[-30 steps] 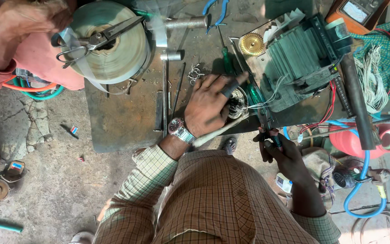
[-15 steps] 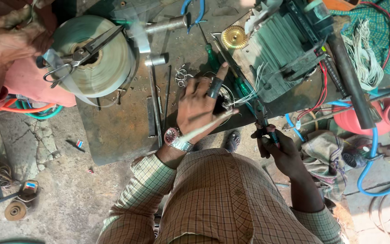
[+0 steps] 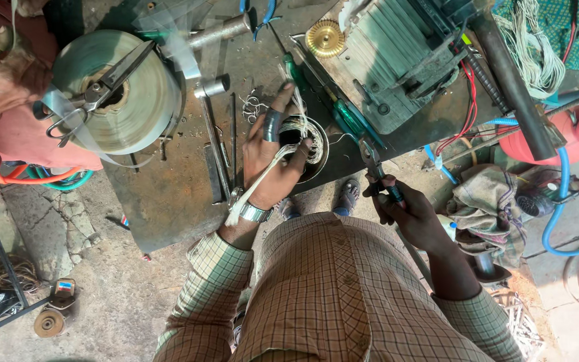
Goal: The person works on a cylindrical electrical component, using a hammer to tap it and pliers to cut wires. Another person operates a grinding wheel nearby. The person adjusts the component and wires throughout the clip.
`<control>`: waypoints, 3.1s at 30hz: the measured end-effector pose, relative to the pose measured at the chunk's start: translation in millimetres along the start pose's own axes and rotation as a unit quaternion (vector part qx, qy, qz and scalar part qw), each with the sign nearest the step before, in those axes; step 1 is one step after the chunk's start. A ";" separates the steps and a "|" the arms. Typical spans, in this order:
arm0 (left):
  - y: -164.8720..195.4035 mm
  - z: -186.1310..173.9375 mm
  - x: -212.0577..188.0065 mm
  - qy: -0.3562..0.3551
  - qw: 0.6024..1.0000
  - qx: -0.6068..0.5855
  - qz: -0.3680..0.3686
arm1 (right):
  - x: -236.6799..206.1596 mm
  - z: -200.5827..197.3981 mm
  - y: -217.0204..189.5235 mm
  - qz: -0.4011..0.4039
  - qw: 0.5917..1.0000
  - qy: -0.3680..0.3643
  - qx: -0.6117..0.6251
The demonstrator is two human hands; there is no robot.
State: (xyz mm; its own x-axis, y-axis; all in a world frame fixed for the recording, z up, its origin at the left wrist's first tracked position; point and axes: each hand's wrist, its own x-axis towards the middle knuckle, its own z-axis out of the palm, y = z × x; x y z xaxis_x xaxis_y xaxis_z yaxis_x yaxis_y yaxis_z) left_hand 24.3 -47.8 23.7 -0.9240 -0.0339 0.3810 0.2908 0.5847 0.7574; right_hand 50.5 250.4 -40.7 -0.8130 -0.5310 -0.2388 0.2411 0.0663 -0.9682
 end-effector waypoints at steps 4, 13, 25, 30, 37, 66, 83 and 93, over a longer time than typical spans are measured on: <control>4.3 -1.2 1.5 0.002 1.000 -0.029 -0.010 | -1.5 0.8 0.0 0.011 1.000 -0.002 -0.015; -4.0 -2.3 6.2 -0.050 0.996 0.072 0.020 | -8.8 -6.0 -13.2 0.031 0.995 -0.089 0.021; 3.0 -4.9 10.5 -0.062 0.994 0.083 0.036 | 8.5 49.2 -80.0 0.287 0.920 -0.111 0.242; 0.4 -8.7 3.0 -0.067 0.996 0.051 0.020 | 5.4 82.3 -90.3 0.325 0.888 -0.035 0.324; -7.6 -8.7 -3.4 -0.054 0.997 0.058 0.017 | 4.7 132.1 -97.2 0.328 0.843 0.058 0.421; -64.1 -19.5 -23.3 -0.085 0.978 0.108 0.159 | 15.4 131.6 -37.3 0.274 0.797 -0.132 0.521; -15.8 6.7 -21.9 0.007 0.992 0.124 -0.021 | 46.4 40.8 -106.0 0.486 0.865 -0.117 -0.048; -32.2 13.1 -10.0 -0.033 0.995 0.045 -0.085 | 46.2 39.2 -97.9 0.410 0.868 -0.167 -0.224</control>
State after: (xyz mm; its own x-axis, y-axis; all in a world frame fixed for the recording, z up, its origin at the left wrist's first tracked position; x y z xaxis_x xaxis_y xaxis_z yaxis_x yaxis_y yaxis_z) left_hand 20.9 -55.7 -11.4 -0.9731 -0.0862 0.2138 0.1090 0.6449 0.7564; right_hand 10.1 186.4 46.0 -0.2474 -0.3604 -0.8994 0.3748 0.8204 -0.4318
